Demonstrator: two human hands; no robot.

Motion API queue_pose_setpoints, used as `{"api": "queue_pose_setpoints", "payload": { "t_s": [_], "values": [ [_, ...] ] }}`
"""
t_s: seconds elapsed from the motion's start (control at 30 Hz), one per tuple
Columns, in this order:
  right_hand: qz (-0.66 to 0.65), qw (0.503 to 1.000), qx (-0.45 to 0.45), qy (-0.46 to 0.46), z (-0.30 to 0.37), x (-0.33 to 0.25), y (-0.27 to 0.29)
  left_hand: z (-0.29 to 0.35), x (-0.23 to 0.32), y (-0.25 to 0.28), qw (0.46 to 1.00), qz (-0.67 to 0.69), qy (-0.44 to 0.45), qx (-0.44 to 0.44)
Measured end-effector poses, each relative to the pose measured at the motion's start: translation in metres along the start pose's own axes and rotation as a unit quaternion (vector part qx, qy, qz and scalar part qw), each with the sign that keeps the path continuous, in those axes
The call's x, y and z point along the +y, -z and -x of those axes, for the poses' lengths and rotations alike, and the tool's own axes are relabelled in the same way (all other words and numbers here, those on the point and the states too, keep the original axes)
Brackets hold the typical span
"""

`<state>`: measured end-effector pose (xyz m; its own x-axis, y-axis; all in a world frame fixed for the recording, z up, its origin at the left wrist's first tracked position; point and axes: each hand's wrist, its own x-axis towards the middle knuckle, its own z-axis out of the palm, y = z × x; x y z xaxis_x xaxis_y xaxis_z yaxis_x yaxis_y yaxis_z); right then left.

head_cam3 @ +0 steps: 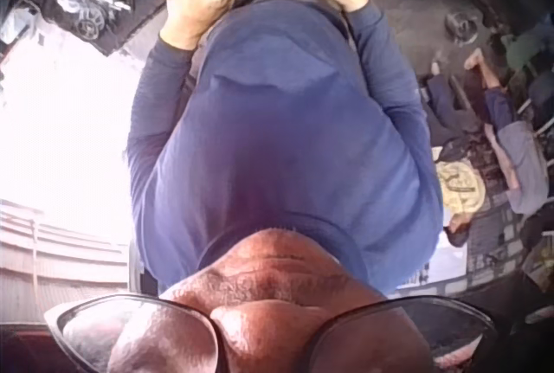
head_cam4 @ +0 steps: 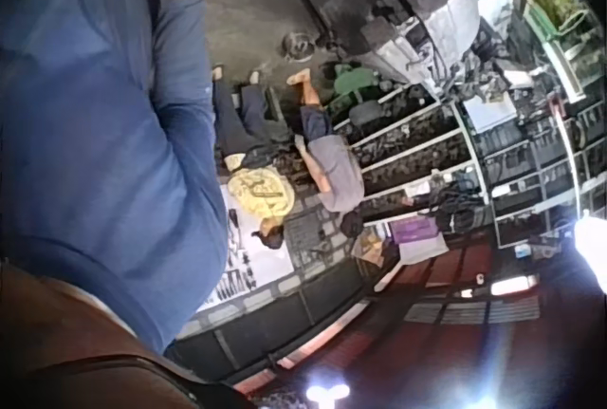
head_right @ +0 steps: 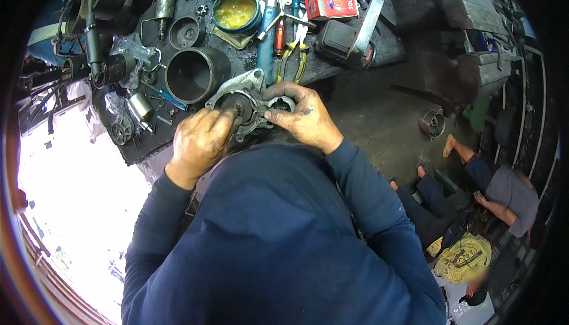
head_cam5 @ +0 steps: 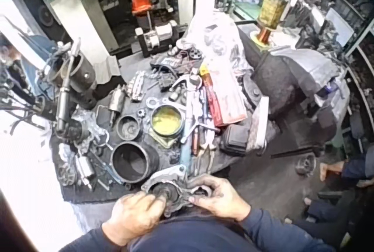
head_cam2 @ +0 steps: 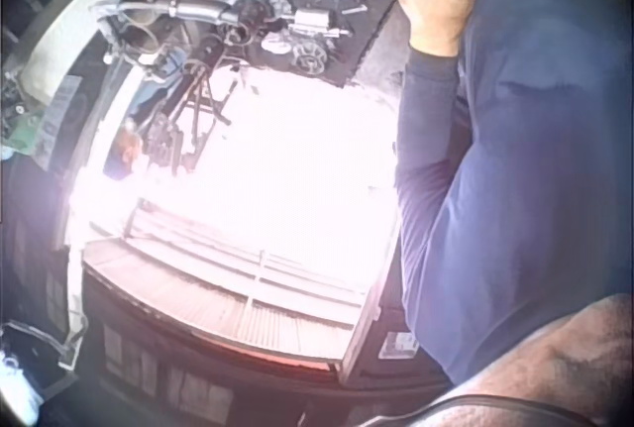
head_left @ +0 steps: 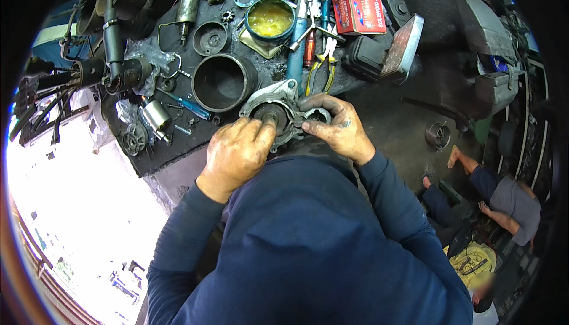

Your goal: The person walks to a workbench and assembles small mechanical components by hand, fitting a ring into a housing and inserting a cylindrical part. The person handles multiple small parts and tools on the bench while assembling the mechanism.

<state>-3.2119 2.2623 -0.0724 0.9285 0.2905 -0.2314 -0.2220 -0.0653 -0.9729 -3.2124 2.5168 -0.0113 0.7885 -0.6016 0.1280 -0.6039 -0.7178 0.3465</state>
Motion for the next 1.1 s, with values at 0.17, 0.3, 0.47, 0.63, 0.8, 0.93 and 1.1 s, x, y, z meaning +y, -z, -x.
{"api": "queue_pose_setpoints", "payload": {
  "t_s": [0.17,0.3,0.47,0.63,0.8,0.93,1.1],
  "values": [
    [-0.014,0.999,-0.03,-0.04,-0.011,0.015,0.01,-0.002,-0.001,-0.02,1.0,-0.01,0.013,0.019],
    [-0.029,0.997,-0.051,-0.054,-0.014,0.017,0.017,0.0,-0.003,-0.032,0.999,0.003,0.019,0.038],
    [-0.075,0.995,-0.055,-0.046,-0.015,0.018,0.016,0.0,-0.005,-0.048,0.992,0.06,0.025,0.104],
    [-0.079,0.991,-0.053,-0.099,-0.014,0.016,0.013,-0.002,-0.008,-0.048,0.994,0.055,0.064,0.065],
    [-0.016,0.995,-0.05,-0.082,-0.018,0.016,0.007,-0.002,-0.011,-0.036,0.992,0.086,0.097,-0.001],
    [0.006,0.998,-0.044,-0.053,-0.022,0.019,0.007,0.001,-0.008,-0.029,0.992,0.048,0.111,-0.035],
    [-0.014,0.998,-0.031,-0.05,-0.023,0.023,0.005,0.002,-0.013,-0.028,0.994,0.034,0.093,-0.037]
  ]
}}
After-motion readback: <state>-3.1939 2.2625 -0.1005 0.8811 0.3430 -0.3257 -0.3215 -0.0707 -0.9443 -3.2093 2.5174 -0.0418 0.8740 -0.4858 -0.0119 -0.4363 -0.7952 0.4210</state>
